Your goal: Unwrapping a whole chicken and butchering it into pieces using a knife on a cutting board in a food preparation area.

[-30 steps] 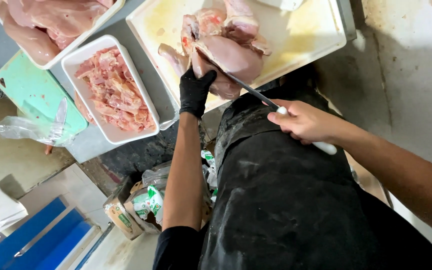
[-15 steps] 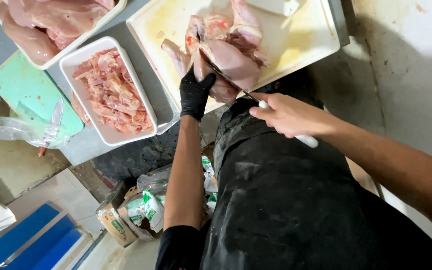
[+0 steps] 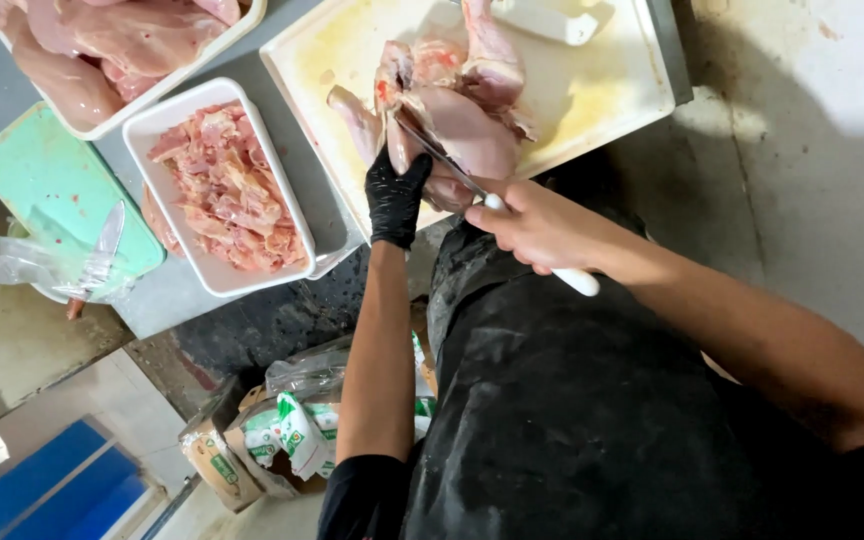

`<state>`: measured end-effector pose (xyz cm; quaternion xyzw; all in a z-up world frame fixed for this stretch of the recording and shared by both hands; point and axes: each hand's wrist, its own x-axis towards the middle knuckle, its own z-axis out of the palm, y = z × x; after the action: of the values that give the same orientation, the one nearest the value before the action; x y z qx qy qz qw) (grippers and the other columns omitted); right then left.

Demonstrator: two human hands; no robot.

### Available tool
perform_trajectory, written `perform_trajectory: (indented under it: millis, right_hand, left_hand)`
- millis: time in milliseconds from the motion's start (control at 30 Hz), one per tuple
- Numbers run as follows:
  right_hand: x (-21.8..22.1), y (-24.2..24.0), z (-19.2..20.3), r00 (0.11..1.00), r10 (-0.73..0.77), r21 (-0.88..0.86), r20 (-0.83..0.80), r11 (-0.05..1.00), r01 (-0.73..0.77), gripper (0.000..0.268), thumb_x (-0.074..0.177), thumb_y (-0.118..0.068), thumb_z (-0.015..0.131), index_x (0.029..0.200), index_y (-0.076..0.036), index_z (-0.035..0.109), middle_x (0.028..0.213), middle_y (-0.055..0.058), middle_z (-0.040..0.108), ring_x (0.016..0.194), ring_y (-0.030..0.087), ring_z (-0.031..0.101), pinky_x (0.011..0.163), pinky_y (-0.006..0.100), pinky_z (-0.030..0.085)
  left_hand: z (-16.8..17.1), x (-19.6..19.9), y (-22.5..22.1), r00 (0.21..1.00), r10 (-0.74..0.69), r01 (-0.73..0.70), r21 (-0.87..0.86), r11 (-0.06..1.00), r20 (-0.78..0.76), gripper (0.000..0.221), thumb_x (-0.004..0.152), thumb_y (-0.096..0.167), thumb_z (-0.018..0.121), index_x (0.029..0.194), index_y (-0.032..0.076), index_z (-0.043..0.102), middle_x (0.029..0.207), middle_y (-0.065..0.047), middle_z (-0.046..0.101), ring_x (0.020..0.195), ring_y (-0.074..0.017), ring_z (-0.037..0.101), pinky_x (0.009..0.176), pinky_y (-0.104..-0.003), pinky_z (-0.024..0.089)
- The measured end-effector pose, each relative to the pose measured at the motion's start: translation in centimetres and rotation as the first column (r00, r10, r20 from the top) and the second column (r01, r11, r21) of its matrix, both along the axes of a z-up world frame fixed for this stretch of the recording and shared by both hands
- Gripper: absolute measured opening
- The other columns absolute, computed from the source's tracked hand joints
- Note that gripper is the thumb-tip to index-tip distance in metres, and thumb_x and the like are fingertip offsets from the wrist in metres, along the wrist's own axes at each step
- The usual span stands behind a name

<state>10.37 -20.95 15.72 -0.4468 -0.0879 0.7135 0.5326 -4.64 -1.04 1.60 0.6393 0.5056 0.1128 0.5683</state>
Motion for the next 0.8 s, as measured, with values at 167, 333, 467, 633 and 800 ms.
perform_trajectory:
  millis: [167,333,467,633,800]
  right_hand:
    - [3.5,0.5,9.6,0.552,0.262,-0.186,0.792,0.964,-0.190,0.071,0.107,-0.037,0.042,0.170,-0.020,0.016,0.107,0.010,0.070,0.044,0.010,0.038,0.034,0.023,0.030]
    - [3.1,-1.8,8.3,0.245,0.425,-0.375,0.871,0.899,-0.229,0.076,0.099,-0.024,0.061,0.166,-0.010,0.026,0.114,0.012,0.068,0.075,0.030,0.063,0.061,0.042,0.049]
    - [-1.7,-7.4,1.9,0.189,0.384,-0.347,0.904,0.916,-0.204,0.059,0.101,-0.029,0.052,0.159,-0.025,0.044,0.122,0.015,0.069,0.105,0.044,0.071,0.080,0.053,0.060]
    - [-3.7,-8.5,1.2,0.308,0.658,-0.627,0.687,0.751,-0.205,0.053,0.105,-0.037,0.037,0.158,-0.035,0.036,0.123,0.015,0.068,0.094,0.049,0.074,0.079,0.059,0.059]
    - [-5.8,-9.0,-1.9,0.105,0.608,-0.604,0.787,0.794,-0.075,0.031,0.109,-0.039,0.039,0.127,-0.016,0.050,0.084,0.016,0.070,0.071,0.049,0.074,0.063,0.057,0.060]
  left_hand:
    - [-0.2,-0.2,-0.7,0.992,-0.009,0.007,0.017,1.000,0.122,0.060,0.084,0.024,0.078,0.140,0.007,0.065,0.132,-0.009,0.073,0.122,-0.0235,0.066,0.103,-0.038,0.056]
    - [-1.2,0.1,-0.3,0.977,0.001,-0.005,0.021,1.000,0.212,0.061,0.084,0.026,0.080,0.140,0.006,0.065,0.131,-0.010,0.073,0.120,-0.0246,0.067,0.102,-0.039,0.057]
    - [-1.0,0.2,-0.8,0.995,0.095,-0.095,0.001,0.995,0.024,0.064,0.080,0.030,0.093,0.137,0.013,0.068,0.122,-0.015,0.077,0.120,-0.0304,0.071,0.103,-0.045,0.059]
    - [0.1,0.3,-1.1,0.996,0.089,-0.088,0.036,0.995,-0.014,0.064,0.081,0.028,0.090,0.138,0.011,0.067,0.124,-0.019,0.076,0.122,-0.0350,0.070,0.103,-0.049,0.057]
    - [0.1,0.6,-1.2,0.996,0.089,-0.088,0.089,0.992,-0.006,0.060,0.080,0.028,0.090,0.132,0.008,0.070,0.118,-0.021,0.077,0.116,-0.0365,0.072,0.098,-0.048,0.058]
